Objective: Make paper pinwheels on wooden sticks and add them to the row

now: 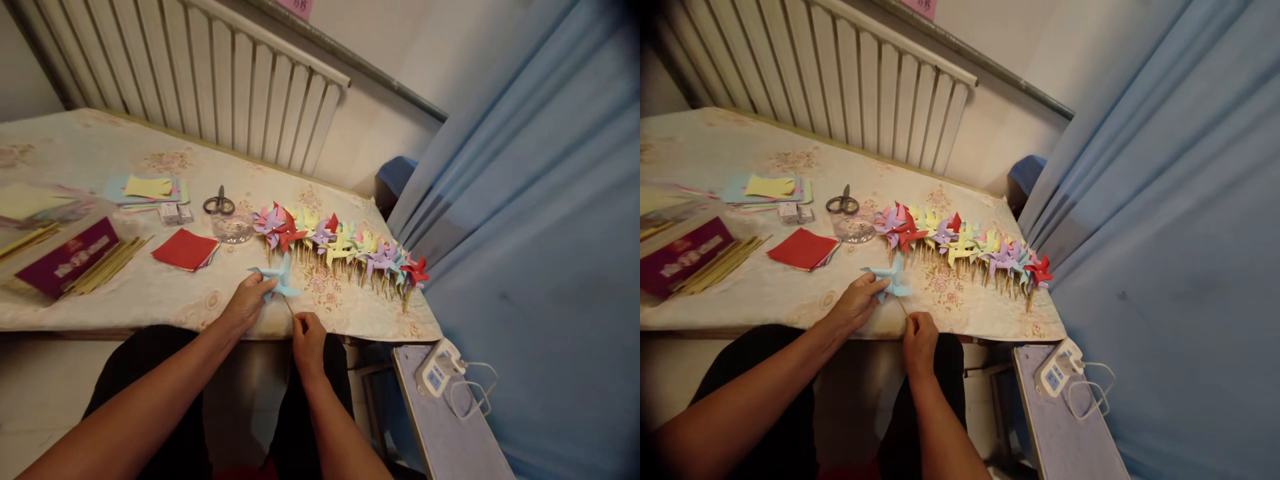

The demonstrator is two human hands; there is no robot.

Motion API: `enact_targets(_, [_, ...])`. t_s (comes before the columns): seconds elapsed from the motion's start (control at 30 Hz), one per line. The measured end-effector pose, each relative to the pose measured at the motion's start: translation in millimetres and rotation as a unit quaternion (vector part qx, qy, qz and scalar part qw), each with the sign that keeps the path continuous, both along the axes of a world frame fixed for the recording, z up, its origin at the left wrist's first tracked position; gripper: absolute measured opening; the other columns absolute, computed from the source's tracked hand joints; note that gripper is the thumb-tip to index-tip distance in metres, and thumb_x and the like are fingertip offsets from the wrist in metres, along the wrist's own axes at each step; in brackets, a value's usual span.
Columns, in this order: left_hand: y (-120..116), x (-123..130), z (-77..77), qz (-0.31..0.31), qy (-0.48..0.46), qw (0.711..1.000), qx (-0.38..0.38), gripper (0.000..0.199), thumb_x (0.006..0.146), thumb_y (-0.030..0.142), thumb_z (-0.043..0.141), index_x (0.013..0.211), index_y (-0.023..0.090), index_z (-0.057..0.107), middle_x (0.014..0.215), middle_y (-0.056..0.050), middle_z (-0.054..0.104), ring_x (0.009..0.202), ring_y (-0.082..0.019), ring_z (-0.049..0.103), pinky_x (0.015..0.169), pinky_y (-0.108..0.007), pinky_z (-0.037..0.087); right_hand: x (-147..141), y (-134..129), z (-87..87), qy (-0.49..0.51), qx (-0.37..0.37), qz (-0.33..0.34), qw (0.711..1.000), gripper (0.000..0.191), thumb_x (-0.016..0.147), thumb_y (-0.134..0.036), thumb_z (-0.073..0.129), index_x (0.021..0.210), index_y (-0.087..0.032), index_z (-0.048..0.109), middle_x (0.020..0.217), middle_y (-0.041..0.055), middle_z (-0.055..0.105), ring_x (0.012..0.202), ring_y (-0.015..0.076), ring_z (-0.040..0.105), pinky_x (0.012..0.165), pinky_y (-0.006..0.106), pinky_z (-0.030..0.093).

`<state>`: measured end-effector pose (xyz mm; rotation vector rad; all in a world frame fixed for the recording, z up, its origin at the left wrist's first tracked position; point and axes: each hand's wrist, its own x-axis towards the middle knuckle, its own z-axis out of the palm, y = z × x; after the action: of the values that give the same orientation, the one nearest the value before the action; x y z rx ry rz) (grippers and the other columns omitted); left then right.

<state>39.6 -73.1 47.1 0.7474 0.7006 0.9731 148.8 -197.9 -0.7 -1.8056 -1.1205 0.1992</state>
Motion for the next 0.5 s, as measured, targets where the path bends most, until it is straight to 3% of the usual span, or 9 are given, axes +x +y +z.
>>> enact_targets(0.23, [33.0,16.5,-8.6,-0.002,0.000,1.000,0.014,0.036,0.057,0.033,0.087,0.078,0.015,0.064,0.065,0.004,0.061,0.057,-0.009,0.051,0.057,-0.022,0.038,12.1,31.0,-1.8,-0.069,0.010,-0.028,0.997,0.017,0.089,-0.016,0.051,0.076,-0.021,0.061,0.079,0.0037,0.061,0.078,0.0193,0.056,0.073,0.030,0.041])
enact_targets(0.5, [55.2,13.2,-30.8,-0.031,0.011,0.999,0.012,0.027,0.061,0.031,0.083,0.076,0.017,0.066,0.067,0.002,0.064,0.061,-0.012,0.055,0.061,-0.023,0.041,9.7,45.4,-14.9,-0.088,-0.031,-0.018,0.995,0.018,0.089,-0.013,0.053,0.076,-0.020,0.062,0.079,0.0038,0.061,0.078,0.0193,0.056,0.073,0.030,0.041])
